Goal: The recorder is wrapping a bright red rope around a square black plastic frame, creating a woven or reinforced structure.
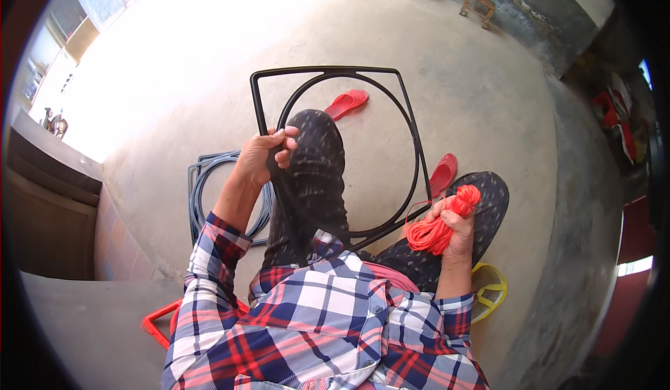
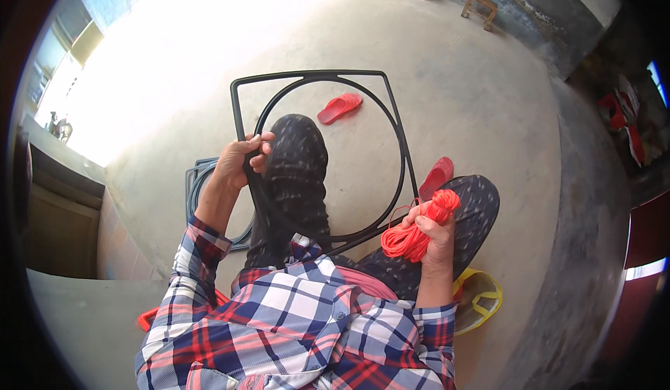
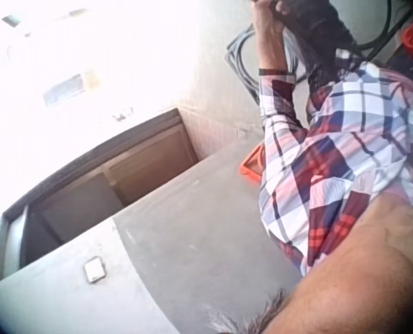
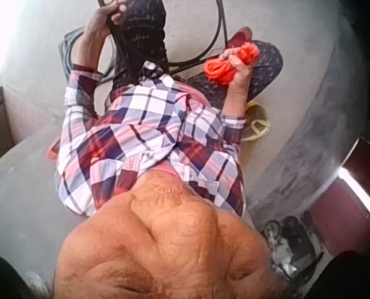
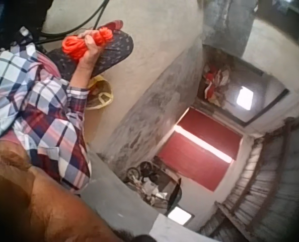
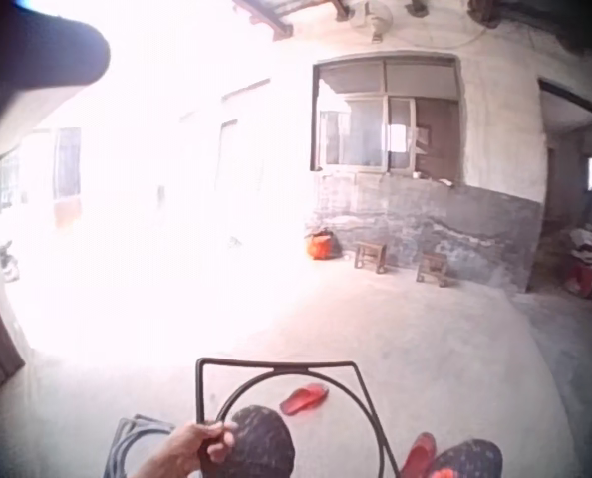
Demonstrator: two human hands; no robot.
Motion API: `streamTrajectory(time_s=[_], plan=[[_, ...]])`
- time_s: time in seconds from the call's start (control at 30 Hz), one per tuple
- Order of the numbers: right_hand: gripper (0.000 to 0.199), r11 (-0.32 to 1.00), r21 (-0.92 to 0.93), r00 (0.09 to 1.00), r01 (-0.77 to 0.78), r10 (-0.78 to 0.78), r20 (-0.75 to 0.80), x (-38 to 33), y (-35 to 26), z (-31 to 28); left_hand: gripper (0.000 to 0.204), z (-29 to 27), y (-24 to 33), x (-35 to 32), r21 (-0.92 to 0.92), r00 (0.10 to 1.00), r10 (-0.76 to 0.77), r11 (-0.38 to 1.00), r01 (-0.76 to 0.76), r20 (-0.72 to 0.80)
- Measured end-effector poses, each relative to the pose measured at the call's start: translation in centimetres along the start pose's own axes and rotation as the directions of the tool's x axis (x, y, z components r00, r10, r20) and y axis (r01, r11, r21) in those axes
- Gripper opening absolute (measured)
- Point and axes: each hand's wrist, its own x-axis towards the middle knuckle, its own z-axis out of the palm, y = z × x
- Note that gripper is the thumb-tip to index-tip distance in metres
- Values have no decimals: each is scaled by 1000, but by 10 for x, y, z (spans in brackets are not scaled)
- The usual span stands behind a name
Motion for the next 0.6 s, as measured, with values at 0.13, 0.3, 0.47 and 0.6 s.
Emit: streamTrajectory(time_s=[0.13,0.3,0.47,0.6], plan=[[14,960,-268,980,-78,123,158,15,-25,37,20,5,-6,-8,-48,999,18,999,-16,44],[15,874,-482,907,63,150,392,47,-43,86,22,44,-5,-13,6,993,36,999,-37,109],[14,795,-601,901,79,201,384,63,-52,129,32,101,0,-34,114,994,77,990,-86,81],[18,725,-671,895,157,182,406,61,-55,147,28,112,0,-37,177,977,49,980,-87,209]])
